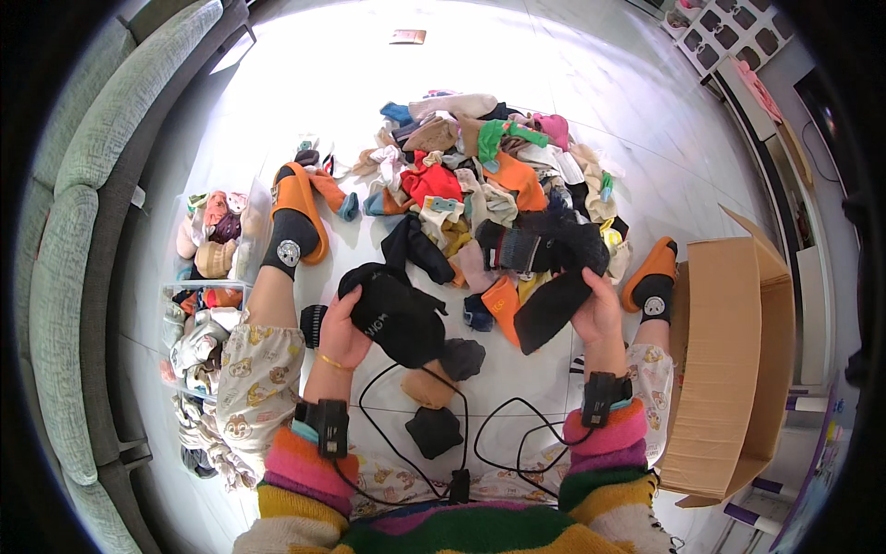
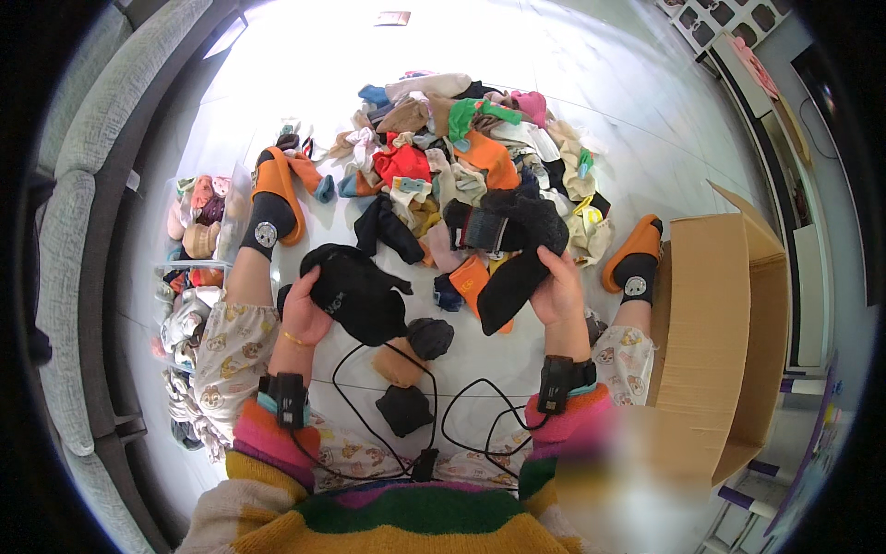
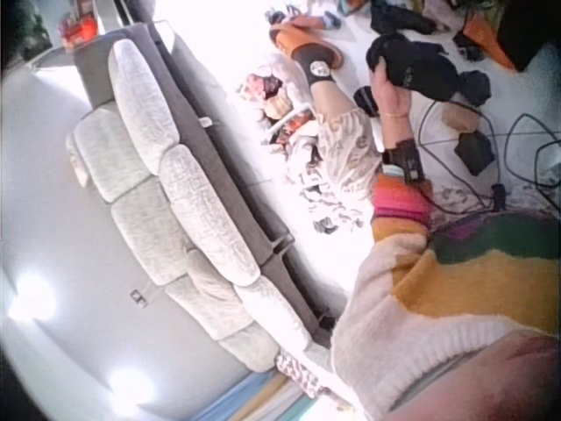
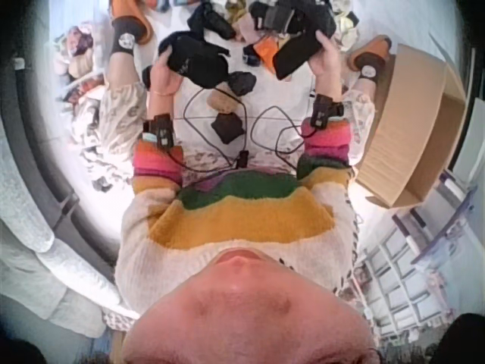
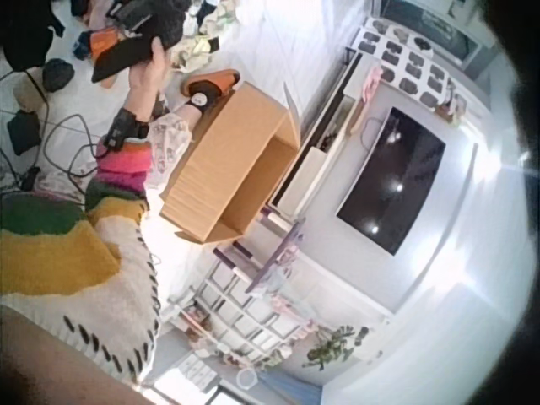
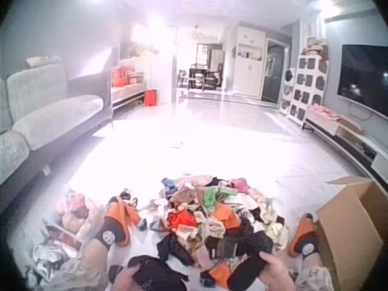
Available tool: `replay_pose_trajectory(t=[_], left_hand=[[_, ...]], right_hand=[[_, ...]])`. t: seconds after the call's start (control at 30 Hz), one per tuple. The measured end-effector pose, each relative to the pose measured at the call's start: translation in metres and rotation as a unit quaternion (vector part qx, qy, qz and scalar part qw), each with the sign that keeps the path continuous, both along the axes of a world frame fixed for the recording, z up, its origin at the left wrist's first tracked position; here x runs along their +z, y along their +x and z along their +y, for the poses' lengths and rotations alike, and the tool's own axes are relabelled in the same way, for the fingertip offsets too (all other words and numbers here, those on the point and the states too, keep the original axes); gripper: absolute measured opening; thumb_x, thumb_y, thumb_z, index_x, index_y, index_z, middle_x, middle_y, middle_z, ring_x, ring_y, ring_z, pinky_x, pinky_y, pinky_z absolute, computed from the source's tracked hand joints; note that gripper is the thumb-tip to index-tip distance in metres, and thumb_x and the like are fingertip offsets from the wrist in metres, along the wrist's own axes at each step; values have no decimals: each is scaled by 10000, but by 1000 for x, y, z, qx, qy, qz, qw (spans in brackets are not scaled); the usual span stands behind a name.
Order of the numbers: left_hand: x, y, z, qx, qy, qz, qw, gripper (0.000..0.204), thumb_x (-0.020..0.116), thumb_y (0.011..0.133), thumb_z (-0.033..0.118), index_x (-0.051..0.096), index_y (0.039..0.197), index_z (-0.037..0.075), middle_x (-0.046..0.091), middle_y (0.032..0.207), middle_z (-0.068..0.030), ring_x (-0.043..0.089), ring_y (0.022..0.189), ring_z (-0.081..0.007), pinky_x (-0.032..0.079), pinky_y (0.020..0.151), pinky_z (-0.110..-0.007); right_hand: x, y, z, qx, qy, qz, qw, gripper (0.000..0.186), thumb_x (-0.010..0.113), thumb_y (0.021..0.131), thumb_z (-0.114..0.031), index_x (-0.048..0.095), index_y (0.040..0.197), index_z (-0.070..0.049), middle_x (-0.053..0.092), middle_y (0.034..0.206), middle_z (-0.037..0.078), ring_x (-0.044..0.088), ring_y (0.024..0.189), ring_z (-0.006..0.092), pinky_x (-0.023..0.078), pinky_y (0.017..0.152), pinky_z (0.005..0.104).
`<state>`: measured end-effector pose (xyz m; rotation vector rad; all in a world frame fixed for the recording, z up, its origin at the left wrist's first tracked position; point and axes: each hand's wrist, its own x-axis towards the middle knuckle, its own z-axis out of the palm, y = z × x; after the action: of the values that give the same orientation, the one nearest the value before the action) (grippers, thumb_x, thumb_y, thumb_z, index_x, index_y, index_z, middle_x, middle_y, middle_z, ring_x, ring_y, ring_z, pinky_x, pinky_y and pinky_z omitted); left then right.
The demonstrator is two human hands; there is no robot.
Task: The person sits on the floor and sorts a large pile of socks by picking them up one by one, inspecting each sock, and placing them into a cardboard box. The person handles socks of various colors and sizes, occasionally turning them over to check for matches.
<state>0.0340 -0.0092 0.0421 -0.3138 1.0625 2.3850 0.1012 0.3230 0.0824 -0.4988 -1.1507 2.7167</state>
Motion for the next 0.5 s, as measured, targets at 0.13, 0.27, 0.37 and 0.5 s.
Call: replay_pose_trajectory(t=[0.13,0.27,0.37,0.5], left_hand=[[-19,-5,9,67,-320,145,934,590,570,769,82,301,1294,95,471,1177,-100,431,1095,-181,346,902,-304],[-9,14,47,-117,-85,185,972,555,558,806,136,304,1299,126,444,1214,-66,441,1043,-128,370,869,-266],[-7,16,63,-28,16,98,995,423,502,836,55,359,1234,45,481,1147,-56,471,1035,-141,380,879,-256],[-19,-5,36,3,-14,25,1000,336,497,834,22,424,1162,37,494,1118,-40,474,1014,-130,386,876,-262]], right_hand=[[3,-4,-25,20,-23,-4,1000,323,477,812,-31,446,1133,-15,540,1064,98,536,956,217,438,849,339],[4,-37,-85,148,8,-39,988,338,494,804,-16,445,1138,-17,548,1045,83,554,910,197,467,788,326],[-9,-84,-135,266,174,-34,948,344,580,788,-106,472,1104,-25,570,979,54,551,860,171,455,735,278],[-47,-206,-140,232,594,59,768,222,543,793,-142,561,981,-25,596,852,64,564,742,134,450,672,257]])
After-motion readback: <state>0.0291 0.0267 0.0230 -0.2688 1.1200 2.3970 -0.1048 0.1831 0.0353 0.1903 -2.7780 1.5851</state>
